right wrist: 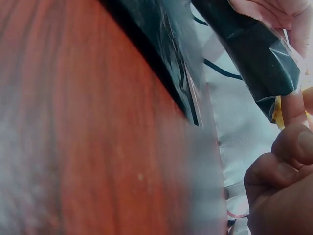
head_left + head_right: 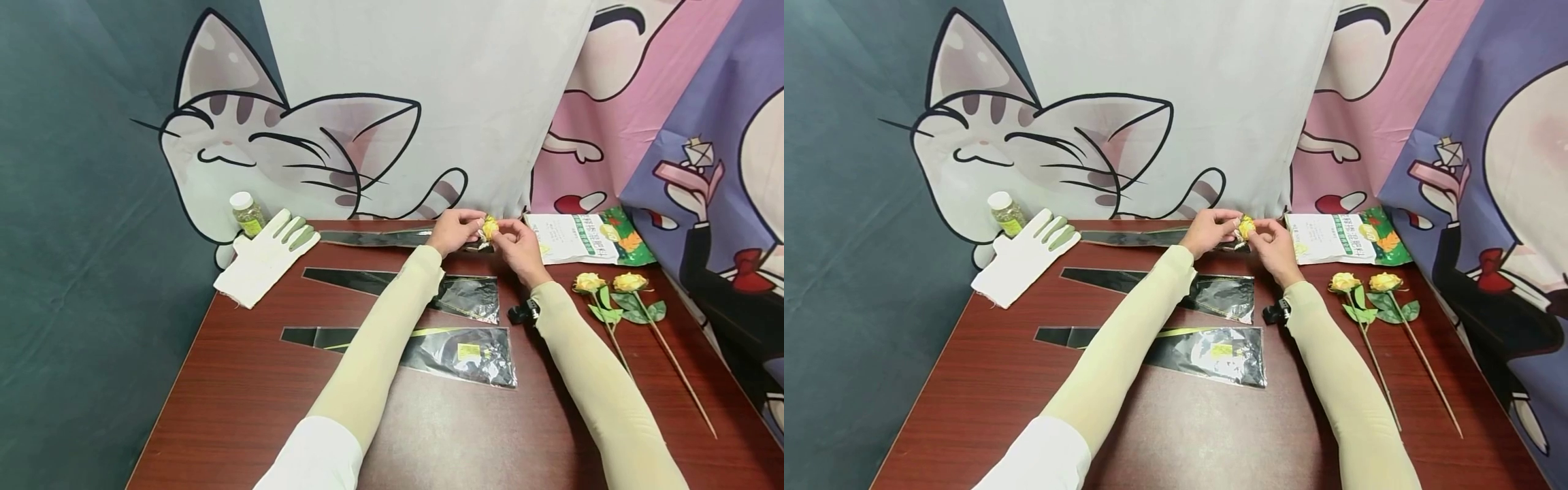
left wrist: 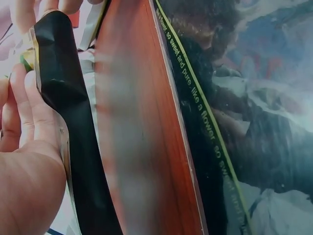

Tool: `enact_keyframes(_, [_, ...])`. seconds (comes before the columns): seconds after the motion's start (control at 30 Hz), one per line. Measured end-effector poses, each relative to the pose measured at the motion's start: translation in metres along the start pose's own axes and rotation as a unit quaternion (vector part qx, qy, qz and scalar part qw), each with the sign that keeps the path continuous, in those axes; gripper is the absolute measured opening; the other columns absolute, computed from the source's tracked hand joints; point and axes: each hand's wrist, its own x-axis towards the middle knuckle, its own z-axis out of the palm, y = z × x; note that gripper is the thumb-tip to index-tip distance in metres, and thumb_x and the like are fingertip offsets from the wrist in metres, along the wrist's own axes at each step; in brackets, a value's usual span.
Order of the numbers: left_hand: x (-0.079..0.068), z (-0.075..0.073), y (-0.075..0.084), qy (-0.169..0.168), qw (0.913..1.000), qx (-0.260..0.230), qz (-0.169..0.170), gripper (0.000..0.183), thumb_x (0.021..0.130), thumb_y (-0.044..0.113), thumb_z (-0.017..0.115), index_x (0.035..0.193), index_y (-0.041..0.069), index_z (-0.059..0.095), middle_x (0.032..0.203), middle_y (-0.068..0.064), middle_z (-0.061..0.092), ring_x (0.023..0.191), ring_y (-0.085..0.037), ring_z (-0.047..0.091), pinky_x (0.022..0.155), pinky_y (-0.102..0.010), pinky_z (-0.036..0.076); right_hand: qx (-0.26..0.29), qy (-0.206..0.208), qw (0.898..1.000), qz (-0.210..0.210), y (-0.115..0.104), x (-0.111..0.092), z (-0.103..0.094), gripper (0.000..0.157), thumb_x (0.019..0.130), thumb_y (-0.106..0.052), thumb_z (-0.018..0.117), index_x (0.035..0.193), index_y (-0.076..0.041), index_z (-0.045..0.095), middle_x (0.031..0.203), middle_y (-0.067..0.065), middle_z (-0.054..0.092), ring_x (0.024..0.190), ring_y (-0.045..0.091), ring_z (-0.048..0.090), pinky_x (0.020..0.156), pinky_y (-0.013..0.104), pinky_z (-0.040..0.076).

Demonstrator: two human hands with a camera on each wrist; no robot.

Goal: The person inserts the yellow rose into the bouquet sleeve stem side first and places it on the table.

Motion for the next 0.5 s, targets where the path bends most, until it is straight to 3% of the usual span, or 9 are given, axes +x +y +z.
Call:
enact_keyframes(0.17, [-0.002,0.003,0.001,-0.005,0.9999,0.001,0.012,0.025,0.103,0.013,0.071,0.125,0.004,0.078,0.107,-0.014,0.079,0.076,-0.012,0.074,0.077,-0.028,0.067,-0.055,-0.020,0.998,-0.008,-0.014,-0.004,-0.001,0.033,0.101,-0.006,0.068,0.128,0.013,0.063,0.069,-0.008,0.068,0.057,0.002,0.054,0.047,0.018,0.039])
enact_keyframes(0.37, [-0.001,0.007,0.000,-0.020,0.9996,0.012,0.013,0.025,0.104,0.013,0.070,0.126,0.004,0.077,0.109,-0.014,0.079,0.082,-0.017,0.077,0.078,-0.026,0.067,-0.181,-0.016,0.983,-0.035,0.000,0.003,-0.007,0.033,0.100,-0.022,0.074,0.124,0.000,0.075,0.066,-0.013,0.058,0.055,0.003,0.047,0.046,0.022,0.036])
enact_keyframes(0.5, [0.001,0.011,-0.004,-0.028,0.9994,0.017,0.008,0.023,0.104,0.013,0.070,0.124,0.004,0.078,0.108,-0.014,0.079,0.076,-0.012,0.074,0.078,-0.027,0.067,-0.249,-0.020,0.967,-0.046,0.007,0.009,-0.010,0.031,0.099,-0.022,0.074,0.125,-0.004,0.077,0.063,-0.012,0.054,0.054,0.004,0.046,0.048,0.023,0.037])
